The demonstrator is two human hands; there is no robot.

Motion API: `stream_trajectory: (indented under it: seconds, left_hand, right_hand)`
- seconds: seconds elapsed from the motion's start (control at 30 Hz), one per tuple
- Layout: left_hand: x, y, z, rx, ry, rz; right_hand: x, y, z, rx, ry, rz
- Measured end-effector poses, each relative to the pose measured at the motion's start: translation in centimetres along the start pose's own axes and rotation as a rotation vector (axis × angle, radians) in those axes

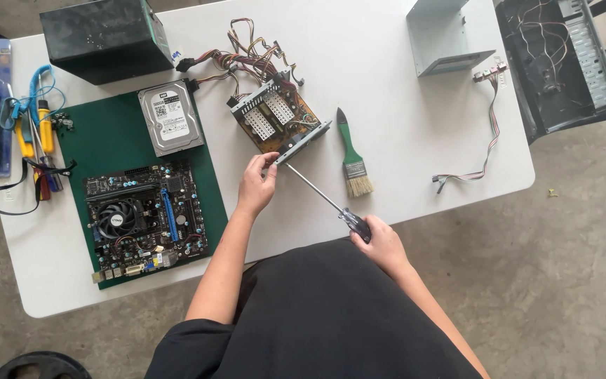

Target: Disassembling a computer power supply unit and cleaning the internal components using a brush and a screwdriver.

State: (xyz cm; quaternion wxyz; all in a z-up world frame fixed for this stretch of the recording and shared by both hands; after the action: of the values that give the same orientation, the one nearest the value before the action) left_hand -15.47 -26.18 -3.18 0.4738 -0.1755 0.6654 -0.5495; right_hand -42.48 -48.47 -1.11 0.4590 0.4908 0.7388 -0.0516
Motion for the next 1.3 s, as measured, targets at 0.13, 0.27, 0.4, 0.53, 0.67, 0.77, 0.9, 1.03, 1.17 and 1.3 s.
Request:
stream_trajectory:
  seconds: [0.13,0.27,0.4,0.53,0.67,0.77,0.9,1.03,1.17,1.3]
  left_hand:
    - [-0.1,-1.2,-0.1,-0.013,0.006,0.027]
    - [0.3,-0.6,-0.1,0.005,-0.002,0.107]
    - [0.6,-0.3,-0.1,0.015,-0.018,0.219]
    - [0.4,-1.2,-0.1,-0.007,-0.019,0.209]
    - [0.3,-1.3,-0.1,-0.012,-0.019,0.211]
    - [0.2,-1.4,0.0,-0.017,-0.008,0.205]
    - [0.0,-1.6,0.0,-0.022,0.026,0.212]
    - [-0.1,-1.8,0.0,-0.029,0.034,0.204]
    - [0.1,-1.8,-0.1,-0.025,0.044,0.222]
    - [0.3,-1.9,-0.3,-0.032,0.022,0.219]
  right_hand:
    - [-0.1,0.4,-0.5,-0.007,0.011,0.023]
    - [0.2,0.3,-0.4,-0.015,0.0,0.027]
    - [0.7,-0.1,-0.1,-0.022,-0.002,0.047]
    - [1.3,-0.5,0.5,-0.039,0.107,0.118]
    - [1.3,1.0,-0.4,-0.009,0.327,0.438]
    - [1.8,1.0,-0.4,0.024,0.5,0.753]
    - [1.9,1.2,-0.5,0.039,0.701,1.031]
    - [3.2,-0.8,0.3,0.059,0.628,0.951]
    - [3.7,-2.0,2.1,-0.051,0.157,0.192]
    - [2.0,0.6,0.5,-0.021,0.214,0.033]
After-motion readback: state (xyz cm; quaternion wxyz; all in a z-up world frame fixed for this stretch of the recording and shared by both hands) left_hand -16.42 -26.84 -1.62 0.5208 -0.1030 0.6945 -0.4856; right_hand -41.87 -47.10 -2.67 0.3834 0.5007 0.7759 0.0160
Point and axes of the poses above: each hand's wrist, its own z-axis towards the middle knuckle, its own x-axis out of the palm, y = z × x, the point moved 2 cm from there along z, towards the middle knuckle, and after that the axes turned 13 degrees about x, right-handed, at the moved point
